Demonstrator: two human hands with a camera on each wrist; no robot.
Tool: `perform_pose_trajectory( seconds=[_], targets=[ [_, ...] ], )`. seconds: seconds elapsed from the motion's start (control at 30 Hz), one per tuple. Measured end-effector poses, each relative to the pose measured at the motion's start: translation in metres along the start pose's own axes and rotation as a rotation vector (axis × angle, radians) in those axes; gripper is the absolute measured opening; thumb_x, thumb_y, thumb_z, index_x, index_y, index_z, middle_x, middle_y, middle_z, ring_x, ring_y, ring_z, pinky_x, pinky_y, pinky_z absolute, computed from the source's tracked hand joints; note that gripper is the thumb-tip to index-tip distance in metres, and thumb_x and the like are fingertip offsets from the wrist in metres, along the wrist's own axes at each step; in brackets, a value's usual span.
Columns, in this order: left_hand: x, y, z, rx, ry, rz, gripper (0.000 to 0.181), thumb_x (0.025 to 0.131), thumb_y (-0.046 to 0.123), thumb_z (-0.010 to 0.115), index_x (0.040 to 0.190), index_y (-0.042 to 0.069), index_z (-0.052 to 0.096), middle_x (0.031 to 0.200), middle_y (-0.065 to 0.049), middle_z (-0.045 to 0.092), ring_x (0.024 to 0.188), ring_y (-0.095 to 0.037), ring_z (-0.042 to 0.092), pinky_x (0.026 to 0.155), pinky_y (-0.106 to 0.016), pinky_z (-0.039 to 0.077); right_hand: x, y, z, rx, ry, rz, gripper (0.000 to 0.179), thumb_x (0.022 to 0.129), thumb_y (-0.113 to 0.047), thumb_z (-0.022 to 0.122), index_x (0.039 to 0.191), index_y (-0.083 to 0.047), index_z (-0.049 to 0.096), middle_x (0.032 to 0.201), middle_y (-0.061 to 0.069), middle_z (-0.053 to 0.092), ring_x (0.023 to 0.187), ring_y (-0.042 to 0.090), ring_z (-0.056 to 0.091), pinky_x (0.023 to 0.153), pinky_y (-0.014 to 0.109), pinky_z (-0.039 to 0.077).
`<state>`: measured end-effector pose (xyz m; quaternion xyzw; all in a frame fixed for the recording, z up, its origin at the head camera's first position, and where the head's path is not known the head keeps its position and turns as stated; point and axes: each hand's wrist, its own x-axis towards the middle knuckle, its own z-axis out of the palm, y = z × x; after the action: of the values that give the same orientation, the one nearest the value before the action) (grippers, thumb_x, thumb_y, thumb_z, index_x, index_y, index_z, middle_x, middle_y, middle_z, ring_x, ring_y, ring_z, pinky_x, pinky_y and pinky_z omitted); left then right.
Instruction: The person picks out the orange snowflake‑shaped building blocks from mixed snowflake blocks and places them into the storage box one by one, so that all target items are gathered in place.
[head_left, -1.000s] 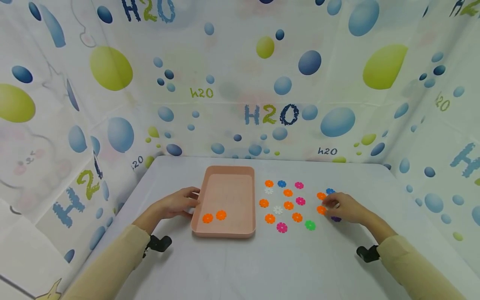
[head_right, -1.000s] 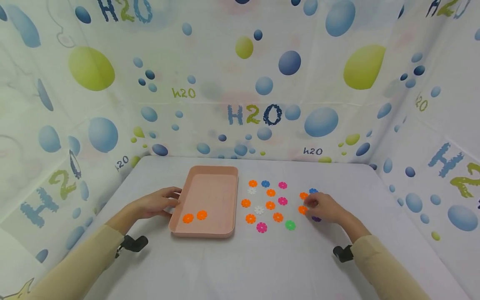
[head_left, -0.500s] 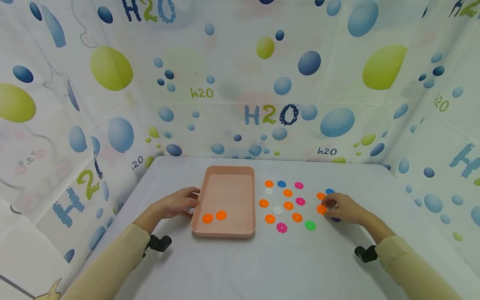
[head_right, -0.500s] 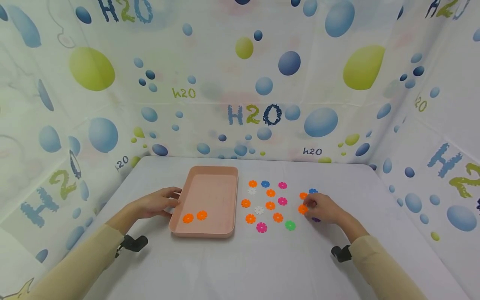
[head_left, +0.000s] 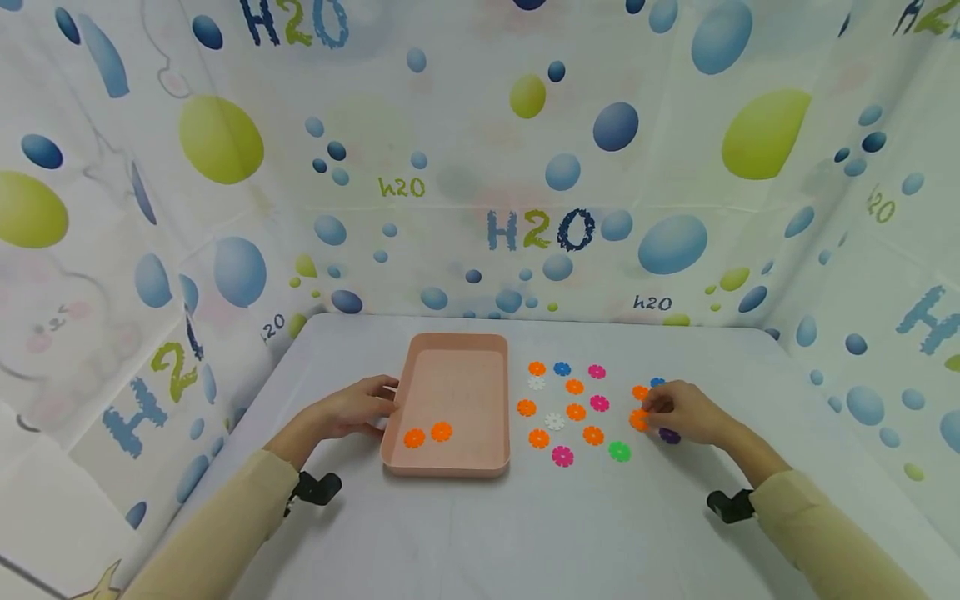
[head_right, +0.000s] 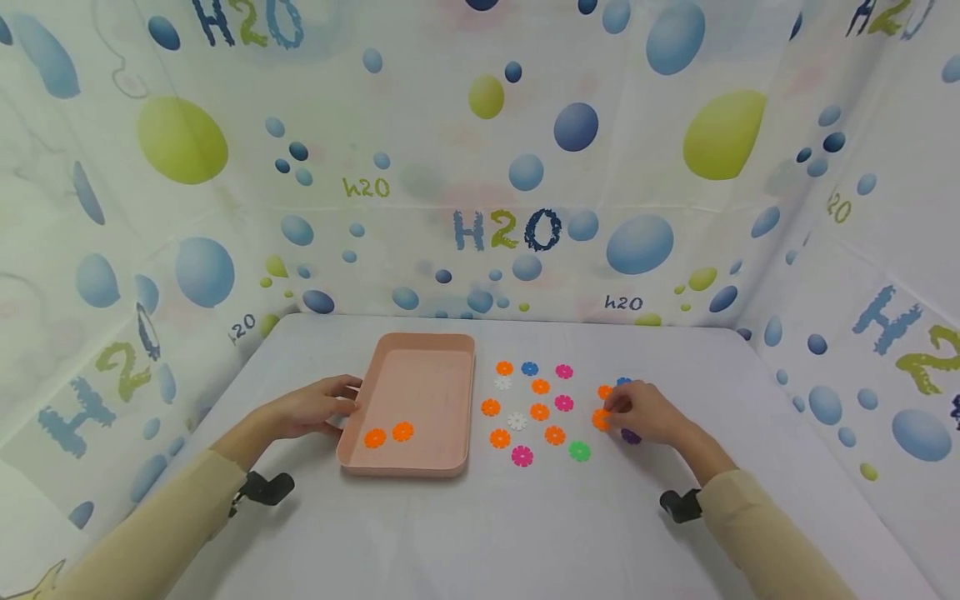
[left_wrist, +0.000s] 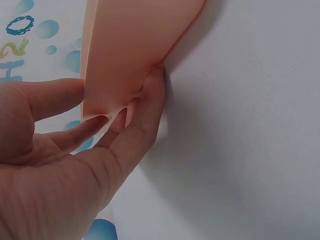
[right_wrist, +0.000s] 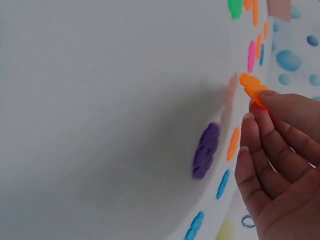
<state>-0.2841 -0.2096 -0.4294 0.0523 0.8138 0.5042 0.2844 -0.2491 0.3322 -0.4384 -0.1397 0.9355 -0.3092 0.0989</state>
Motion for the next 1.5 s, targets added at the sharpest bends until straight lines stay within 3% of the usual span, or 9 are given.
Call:
perform_pose_trajectory(
  seconds=[0.33, 0.57, 0.93, 1.3, 1.5],
  targets=[
    [0.0, 0.0, 0.0, -0.004, -0.012, 0.005, 0.061, 0.103, 0.01, 0.054, 0.156, -0.003, 0.027, 0.157, -0.031, 0.031, 0.125, -0.04, 0.054, 0.096, -0.054, 0.055, 0.011, -0.046, 0.004, 0.017, 0.029, -0.092, 0.011, 0.094, -0.011, 0.072, 0.103, -0.006, 0.07, 0.094, 0.001, 0.068, 0.087, 0.019, 0.062, 0.078, 0.022, 0.056],
    [-0.001, 0.002, 0.0, -0.001, -0.007, 0.002, 0.061, 0.102, 0.009, 0.054, 0.156, -0.003, 0.027, 0.157, -0.031, 0.03, 0.124, -0.04, 0.054, 0.096, -0.054, 0.055, 0.024, -0.079, 0.018, 0.041, 0.054, -0.188, 0.009, 0.093, -0.01, 0.073, 0.102, -0.007, 0.071, 0.092, 0.0, 0.069, 0.087, 0.018, 0.063, 0.078, 0.022, 0.056],
    [-0.001, 0.003, 0.0, -0.002, -0.007, -0.007, 0.061, 0.103, 0.009, 0.053, 0.156, -0.003, 0.027, 0.157, -0.031, 0.03, 0.126, -0.04, 0.053, 0.096, -0.055, 0.055, 0.048, -0.125, 0.049, 0.107, -0.026, -0.274, 0.009, 0.094, -0.011, 0.073, 0.102, -0.008, 0.07, 0.091, -0.003, 0.069, 0.085, 0.016, 0.063, 0.078, 0.026, 0.057],
    [-0.001, 0.0, 0.0, -0.005, -0.001, -0.01, 0.059, 0.103, 0.01, 0.055, 0.154, -0.002, 0.03, 0.156, -0.029, 0.033, 0.125, -0.039, 0.054, 0.096, -0.054, 0.055, 0.069, -0.153, 0.078, 0.172, -0.07, -0.36, 0.007, 0.093, -0.007, 0.073, 0.099, -0.008, 0.071, 0.091, -0.002, 0.07, 0.083, 0.013, 0.067, 0.081, 0.026, 0.058],
    [-0.002, 0.001, 0.001, -0.008, -0.002, -0.004, 0.058, 0.103, 0.01, 0.054, 0.154, -0.003, 0.03, 0.156, -0.03, 0.032, 0.125, -0.039, 0.054, 0.097, -0.054, 0.055, 0.08, -0.166, 0.094, 0.176, -0.09, -0.351, 0.007, 0.093, -0.009, 0.074, 0.099, -0.009, 0.071, 0.091, -0.003, 0.07, 0.083, 0.012, 0.066, 0.079, 0.025, 0.058]
  ],
)
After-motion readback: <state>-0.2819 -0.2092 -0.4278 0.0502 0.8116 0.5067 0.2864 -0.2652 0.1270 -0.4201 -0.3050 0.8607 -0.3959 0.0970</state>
